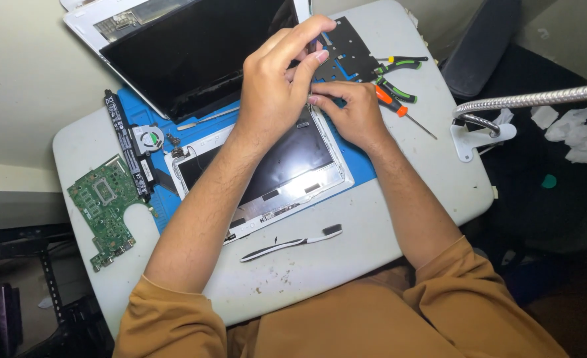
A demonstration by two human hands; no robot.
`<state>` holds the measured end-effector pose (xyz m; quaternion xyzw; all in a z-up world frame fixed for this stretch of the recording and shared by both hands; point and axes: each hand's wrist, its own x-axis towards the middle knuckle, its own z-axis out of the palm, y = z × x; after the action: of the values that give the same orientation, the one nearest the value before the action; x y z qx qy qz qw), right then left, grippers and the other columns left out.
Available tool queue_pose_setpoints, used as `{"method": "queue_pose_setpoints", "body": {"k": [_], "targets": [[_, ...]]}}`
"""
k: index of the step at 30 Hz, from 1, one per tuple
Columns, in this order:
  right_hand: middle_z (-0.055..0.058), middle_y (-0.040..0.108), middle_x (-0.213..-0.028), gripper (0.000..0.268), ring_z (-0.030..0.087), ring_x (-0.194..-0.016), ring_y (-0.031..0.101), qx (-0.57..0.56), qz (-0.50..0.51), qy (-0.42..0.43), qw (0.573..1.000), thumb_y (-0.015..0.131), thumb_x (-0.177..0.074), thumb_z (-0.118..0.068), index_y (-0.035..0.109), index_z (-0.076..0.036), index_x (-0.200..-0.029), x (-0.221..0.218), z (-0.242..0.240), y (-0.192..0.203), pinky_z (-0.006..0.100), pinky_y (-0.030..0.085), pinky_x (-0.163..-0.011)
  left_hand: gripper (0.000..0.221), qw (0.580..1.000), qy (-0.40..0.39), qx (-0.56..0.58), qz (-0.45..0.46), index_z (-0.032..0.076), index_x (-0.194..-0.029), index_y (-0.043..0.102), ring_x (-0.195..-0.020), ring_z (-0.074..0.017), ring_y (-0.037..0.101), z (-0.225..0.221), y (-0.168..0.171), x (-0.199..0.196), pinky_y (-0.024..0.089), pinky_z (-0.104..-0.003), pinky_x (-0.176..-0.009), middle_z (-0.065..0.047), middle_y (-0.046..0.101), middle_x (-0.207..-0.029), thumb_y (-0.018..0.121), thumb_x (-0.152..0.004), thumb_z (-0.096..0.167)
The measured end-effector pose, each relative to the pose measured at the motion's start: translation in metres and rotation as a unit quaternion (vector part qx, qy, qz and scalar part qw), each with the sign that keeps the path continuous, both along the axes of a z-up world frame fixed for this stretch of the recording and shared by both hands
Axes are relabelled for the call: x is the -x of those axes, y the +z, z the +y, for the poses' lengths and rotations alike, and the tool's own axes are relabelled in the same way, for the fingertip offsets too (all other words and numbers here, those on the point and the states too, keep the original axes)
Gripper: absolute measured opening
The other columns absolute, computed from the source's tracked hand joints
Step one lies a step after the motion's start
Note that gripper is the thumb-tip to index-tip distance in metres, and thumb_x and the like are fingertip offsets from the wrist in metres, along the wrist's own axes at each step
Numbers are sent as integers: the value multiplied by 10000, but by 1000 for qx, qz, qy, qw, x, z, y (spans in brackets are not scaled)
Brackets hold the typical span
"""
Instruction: Routing and connecting internal cables within a laptop screen assembly using a screwdriver.
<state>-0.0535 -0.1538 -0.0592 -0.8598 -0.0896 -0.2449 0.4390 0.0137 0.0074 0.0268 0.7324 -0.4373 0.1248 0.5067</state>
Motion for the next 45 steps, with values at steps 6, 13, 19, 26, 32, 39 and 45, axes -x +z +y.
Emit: {"method": "queue_pose_setpoints", "body": {"k": [6,13,19,26,32,39,45], "targets": [[77,800,-1030,111,161,-842,749,6,2,-3,1000,776,-979,-118,796,-57,-1069,-1,1,-1,264,545,-723,300,1000,-3,10,3,205,-1304,616,-885,-138,665,1,-9,-3,591,-252,-748,-38,682,-1051,645,-1054,42],[84,797,-1035,119,179,-882,760,9,3,-6,1000,786,-971,-119,795,-56,-1072,-3,0,-5,268,570,-751,285,1000,0,18,26,207,-1294,624,-870,-119,640,0,-11,-2,584,-211,-647,-33,669,-1039,626,-1056,50],[75,800,-1024,95,173,-866,759,13,-9,-18,1000,772,-985,-104,796,-60,-1065,-6,2,-5,264,554,-739,304,1000,8,18,-2,209,-1268,633,-851,-145,662,-4,-16,-9,567,-254,-774,-22,683,-1013,634,-1019,34],[100,794,-1051,93,218,-969,774,-2,-17,-15,1000,741,-986,-53,790,-40,-1064,-10,5,-5,290,585,-827,288,1000,-2,28,2,196,-1253,639,-867,-160,654,-4,-14,-10,564,-258,-792,-34,674,-1015,628,-1021,24],[95,795,-1048,87,216,-969,775,-2,-18,-15,1000,744,-986,-59,789,-42,-1058,-12,6,-7,289,583,-829,291,1000,4,25,-3,207,-1254,636,-858,-151,654,-5,-16,-12,567,-257,-781,-25,675,-1004,630,-1020,35],[105,793,-1054,93,222,-966,774,4,-19,-14,1000,755,-982,-58,786,-31,-1065,-12,4,-10,293,585,-826,298,1000,3,29,2,204,-1252,639,-850,-152,663,-5,-19,-13,573,-253,-784,-33,685,-1021,631,-1014,26],[98,795,-1048,91,224,-972,775,4,-14,-12,1000,750,-980,-48,789,-39,-1061,-13,5,-10,295,589,-837,285,1000,-4,28,6,208,-1260,628,-857,-149,650,-4,-21,-13,573,-252,-775,-27,668,-1002,618,-1032,38]]}}
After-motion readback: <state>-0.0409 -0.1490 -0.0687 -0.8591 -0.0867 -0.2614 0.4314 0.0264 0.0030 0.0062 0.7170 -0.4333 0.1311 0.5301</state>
